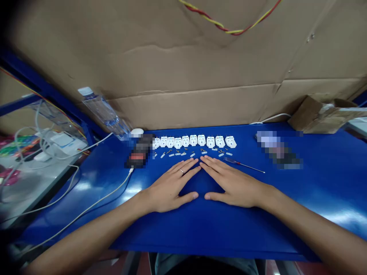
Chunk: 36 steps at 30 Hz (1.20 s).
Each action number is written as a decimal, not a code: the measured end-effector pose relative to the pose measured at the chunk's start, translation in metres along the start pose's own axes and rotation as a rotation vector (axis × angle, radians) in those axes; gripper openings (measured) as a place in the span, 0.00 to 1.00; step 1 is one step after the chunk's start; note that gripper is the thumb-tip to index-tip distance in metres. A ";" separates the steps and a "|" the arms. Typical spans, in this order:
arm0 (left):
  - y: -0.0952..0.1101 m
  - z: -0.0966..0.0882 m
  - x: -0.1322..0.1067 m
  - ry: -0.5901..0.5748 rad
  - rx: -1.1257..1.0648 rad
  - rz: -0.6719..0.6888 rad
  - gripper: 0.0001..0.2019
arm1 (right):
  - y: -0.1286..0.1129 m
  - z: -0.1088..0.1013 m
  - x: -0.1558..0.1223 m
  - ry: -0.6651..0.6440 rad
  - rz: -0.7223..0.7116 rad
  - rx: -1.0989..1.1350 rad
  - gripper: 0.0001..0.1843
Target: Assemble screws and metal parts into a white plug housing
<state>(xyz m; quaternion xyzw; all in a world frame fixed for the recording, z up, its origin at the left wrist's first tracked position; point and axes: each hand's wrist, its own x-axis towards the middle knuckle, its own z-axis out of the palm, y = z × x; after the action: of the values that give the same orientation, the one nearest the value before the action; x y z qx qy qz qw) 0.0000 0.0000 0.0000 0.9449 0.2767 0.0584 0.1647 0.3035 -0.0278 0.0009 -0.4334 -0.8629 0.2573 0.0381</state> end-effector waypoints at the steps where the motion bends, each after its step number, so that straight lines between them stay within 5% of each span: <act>1: 0.000 0.001 0.000 0.009 -0.006 0.006 0.42 | 0.001 0.000 -0.001 0.003 -0.004 -0.002 0.57; 6: -0.014 -0.007 0.005 0.181 -0.025 -0.020 0.31 | 0.004 -0.001 -0.002 0.089 -0.055 -0.019 0.53; 9: -0.048 -0.030 0.006 0.453 0.077 -0.219 0.20 | 0.006 -0.008 -0.001 0.267 -0.058 -0.098 0.39; 11: -0.077 -0.047 0.002 0.511 0.178 -0.351 0.19 | 0.009 -0.015 0.000 0.422 -0.045 -0.176 0.29; 17: -0.125 -0.066 -0.016 0.406 0.250 -0.525 0.20 | 0.020 -0.033 -0.003 0.576 0.089 -0.395 0.18; 36: -0.142 -0.068 -0.019 0.481 0.178 -0.534 0.10 | 0.023 -0.036 -0.005 0.381 0.289 -0.396 0.09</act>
<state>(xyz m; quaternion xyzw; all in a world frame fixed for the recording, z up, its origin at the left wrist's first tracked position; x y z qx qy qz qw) -0.1014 0.1212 0.0150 0.8092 0.5485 0.2094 0.0217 0.3331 -0.0056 0.0216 -0.5911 -0.8029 0.0009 0.0770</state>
